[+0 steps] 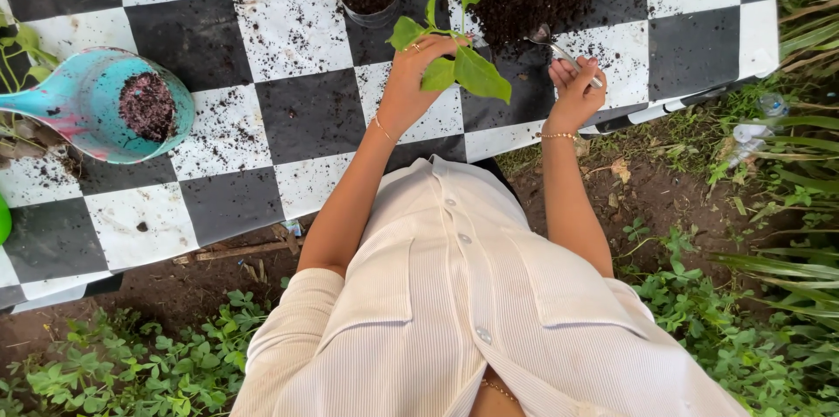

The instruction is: The recorder is transplanting small seedlings into plastic cups using a spoon to add soil.

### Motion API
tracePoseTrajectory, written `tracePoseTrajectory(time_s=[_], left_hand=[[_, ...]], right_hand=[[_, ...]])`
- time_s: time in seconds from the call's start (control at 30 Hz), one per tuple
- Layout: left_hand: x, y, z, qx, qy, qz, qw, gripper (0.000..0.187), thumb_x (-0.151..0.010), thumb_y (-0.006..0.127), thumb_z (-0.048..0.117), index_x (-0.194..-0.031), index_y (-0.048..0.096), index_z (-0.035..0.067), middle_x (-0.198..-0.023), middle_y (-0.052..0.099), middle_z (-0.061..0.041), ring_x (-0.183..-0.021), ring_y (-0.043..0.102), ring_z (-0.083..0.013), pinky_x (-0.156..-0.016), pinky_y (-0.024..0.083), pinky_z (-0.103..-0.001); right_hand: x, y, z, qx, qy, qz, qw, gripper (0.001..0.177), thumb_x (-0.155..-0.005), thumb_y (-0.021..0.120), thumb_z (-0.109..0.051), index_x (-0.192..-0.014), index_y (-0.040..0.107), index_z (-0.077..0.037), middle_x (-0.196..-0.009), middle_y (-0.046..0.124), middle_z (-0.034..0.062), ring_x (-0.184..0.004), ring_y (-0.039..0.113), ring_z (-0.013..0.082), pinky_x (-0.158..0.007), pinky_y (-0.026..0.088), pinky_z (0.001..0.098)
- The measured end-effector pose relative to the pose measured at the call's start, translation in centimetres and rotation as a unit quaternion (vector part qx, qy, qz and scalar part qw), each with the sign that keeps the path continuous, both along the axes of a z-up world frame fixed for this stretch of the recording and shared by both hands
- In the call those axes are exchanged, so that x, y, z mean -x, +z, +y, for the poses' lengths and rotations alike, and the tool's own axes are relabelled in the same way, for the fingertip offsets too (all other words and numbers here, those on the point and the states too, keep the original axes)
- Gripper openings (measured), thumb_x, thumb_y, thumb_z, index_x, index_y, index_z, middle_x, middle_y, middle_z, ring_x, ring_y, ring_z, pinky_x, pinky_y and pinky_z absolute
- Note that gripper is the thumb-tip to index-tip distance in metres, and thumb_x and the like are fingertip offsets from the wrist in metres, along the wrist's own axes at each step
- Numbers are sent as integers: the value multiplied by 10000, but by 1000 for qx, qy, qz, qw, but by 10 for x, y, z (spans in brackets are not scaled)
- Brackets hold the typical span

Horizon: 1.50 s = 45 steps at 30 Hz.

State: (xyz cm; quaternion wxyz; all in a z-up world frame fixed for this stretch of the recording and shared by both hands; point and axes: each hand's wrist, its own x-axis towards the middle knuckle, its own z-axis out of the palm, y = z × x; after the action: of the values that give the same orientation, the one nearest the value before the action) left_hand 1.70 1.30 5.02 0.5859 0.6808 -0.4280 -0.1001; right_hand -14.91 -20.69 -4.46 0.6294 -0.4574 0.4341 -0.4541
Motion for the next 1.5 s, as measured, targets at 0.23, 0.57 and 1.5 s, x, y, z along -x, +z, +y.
tracePoseTrajectory(time_s=[0.23, 0.57, 1.5], left_hand=[[2, -29, -1, -54, 46, 27, 997, 456, -791, 834, 46, -1219, 729, 161, -1195, 735, -44, -1185, 626, -204, -1058, 462, -360], [4, -9, 0, -13, 5, 35, 999, 594, -832, 705, -61, -1373, 601, 160, -1198, 767, 33, -1200, 617, -166, -963, 498, -303], [7, -8, 3, -30, 37, 21, 999, 650, -742, 735, -74, -1332, 639, 182, -1240, 748, -12, -1316, 573, -187, -1148, 401, -372]], right_hand=[[10, 15, 13, -5, -23, 3, 1000, 474, -934, 596, -406, -1072, 624, 47, -836, 750, 154, -762, 779, 204, -721, 676, 271], [24, 66, 42, 34, 15, -73, 997, 367, -995, 582, -341, -1069, 633, 16, -836, 730, 125, -745, 744, 190, -744, 660, 295], [18, 113, 74, 471, 326, 182, 799, 91, -975, 694, 73, -1060, 710, 102, -1017, 742, 184, -799, 681, 235, -703, 560, 302]])
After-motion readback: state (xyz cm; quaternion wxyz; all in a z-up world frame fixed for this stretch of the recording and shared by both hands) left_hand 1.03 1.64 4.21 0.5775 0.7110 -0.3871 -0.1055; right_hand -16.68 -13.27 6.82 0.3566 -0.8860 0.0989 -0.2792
